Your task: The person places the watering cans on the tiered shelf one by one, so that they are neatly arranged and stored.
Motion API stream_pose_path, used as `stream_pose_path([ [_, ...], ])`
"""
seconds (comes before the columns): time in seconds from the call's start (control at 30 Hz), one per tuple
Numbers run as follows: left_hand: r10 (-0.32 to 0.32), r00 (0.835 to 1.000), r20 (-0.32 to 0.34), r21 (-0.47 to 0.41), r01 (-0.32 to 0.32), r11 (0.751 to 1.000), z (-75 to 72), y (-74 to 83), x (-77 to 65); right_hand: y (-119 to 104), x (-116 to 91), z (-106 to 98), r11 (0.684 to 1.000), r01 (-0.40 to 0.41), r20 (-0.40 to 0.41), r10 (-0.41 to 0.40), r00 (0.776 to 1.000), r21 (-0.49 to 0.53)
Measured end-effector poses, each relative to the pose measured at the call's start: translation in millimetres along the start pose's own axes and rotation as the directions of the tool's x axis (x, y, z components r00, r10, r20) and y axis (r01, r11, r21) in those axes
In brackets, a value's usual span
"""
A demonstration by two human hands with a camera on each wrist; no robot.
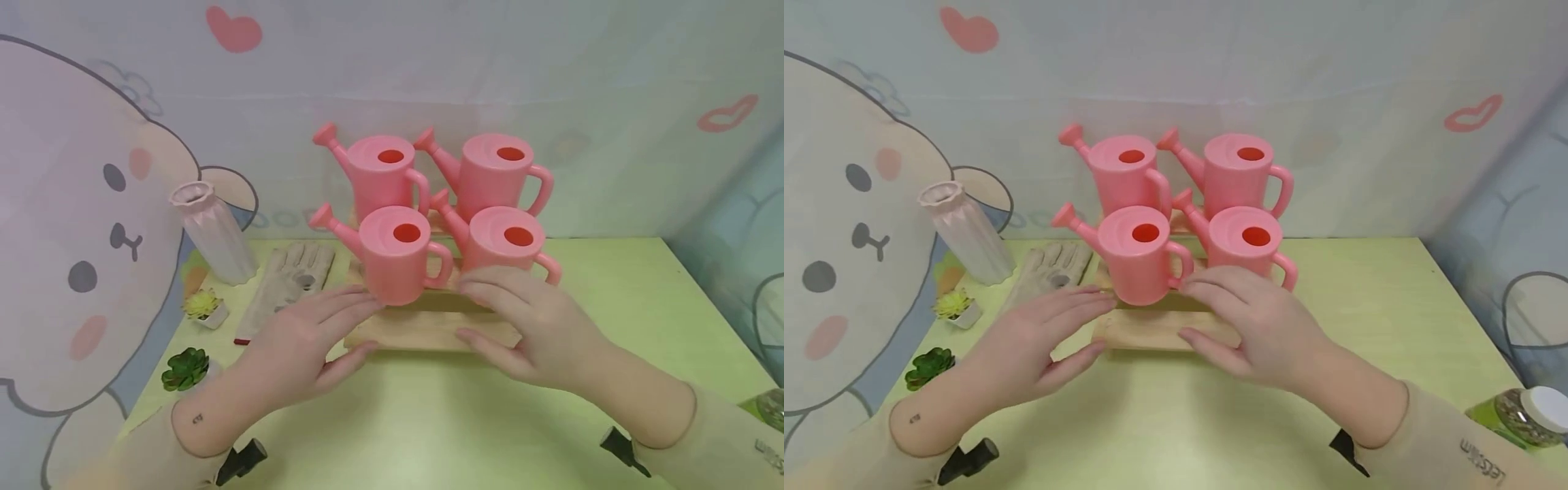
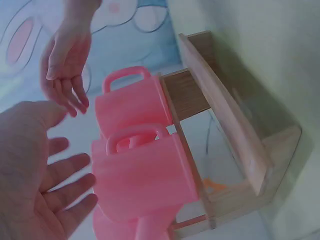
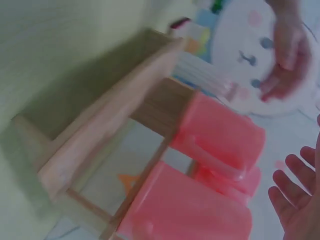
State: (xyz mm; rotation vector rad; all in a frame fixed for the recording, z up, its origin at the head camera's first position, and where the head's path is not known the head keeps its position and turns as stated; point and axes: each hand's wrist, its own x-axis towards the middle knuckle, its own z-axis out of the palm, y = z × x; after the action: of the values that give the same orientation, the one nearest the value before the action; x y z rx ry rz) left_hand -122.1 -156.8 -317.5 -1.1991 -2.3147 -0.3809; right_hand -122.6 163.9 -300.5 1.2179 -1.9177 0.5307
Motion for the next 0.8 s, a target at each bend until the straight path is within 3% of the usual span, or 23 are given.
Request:
stream_pose_path([
  [0.1, 0.162, 0.987, 0.004, 0.037, -0.162, 0.986, -7.7, 5.0, 12.9, 0, -6, -1, 0.999, 0.039, 0.143, -0.043, 0.989, 0.031],
  [0.2, 0.242, 0.968, 0.069, 0.084, -0.247, 0.965, -7.8, 5.8, 19.9, 1, -16, -5, 0.999, 0.031, 0.309, -0.038, 0.950, 0.028],
  [0.37, 0.278, 0.933, 0.228, 0.097, -0.305, 0.947, 2.7, 5.6, 16.5, 4, -35, -6, 0.997, 0.061, 0.513, -0.024, 0.858, -0.055],
  [0.47, 0.272, 0.916, 0.296, 0.095, -0.311, 0.946, 10.4, 6.2, 11.9, 5, -42, -5, 0.992, 0.090, 0.560, -0.027, 0.828, -0.085],
  [0.57, 0.265, 0.908, 0.323, 0.108, -0.314, 0.943, 15.7, 6.0, 9.2, 4, -45, -3, 0.992, 0.093, 0.560, -0.028, 0.828, -0.088],
  [0.8, 0.259, 0.911, 0.320, 0.133, -0.314, 0.940, 17.9, 4.0, 9.7, 4, -50, -1, 0.991, 0.082, 0.532, -0.012, 0.846, -0.109],
])
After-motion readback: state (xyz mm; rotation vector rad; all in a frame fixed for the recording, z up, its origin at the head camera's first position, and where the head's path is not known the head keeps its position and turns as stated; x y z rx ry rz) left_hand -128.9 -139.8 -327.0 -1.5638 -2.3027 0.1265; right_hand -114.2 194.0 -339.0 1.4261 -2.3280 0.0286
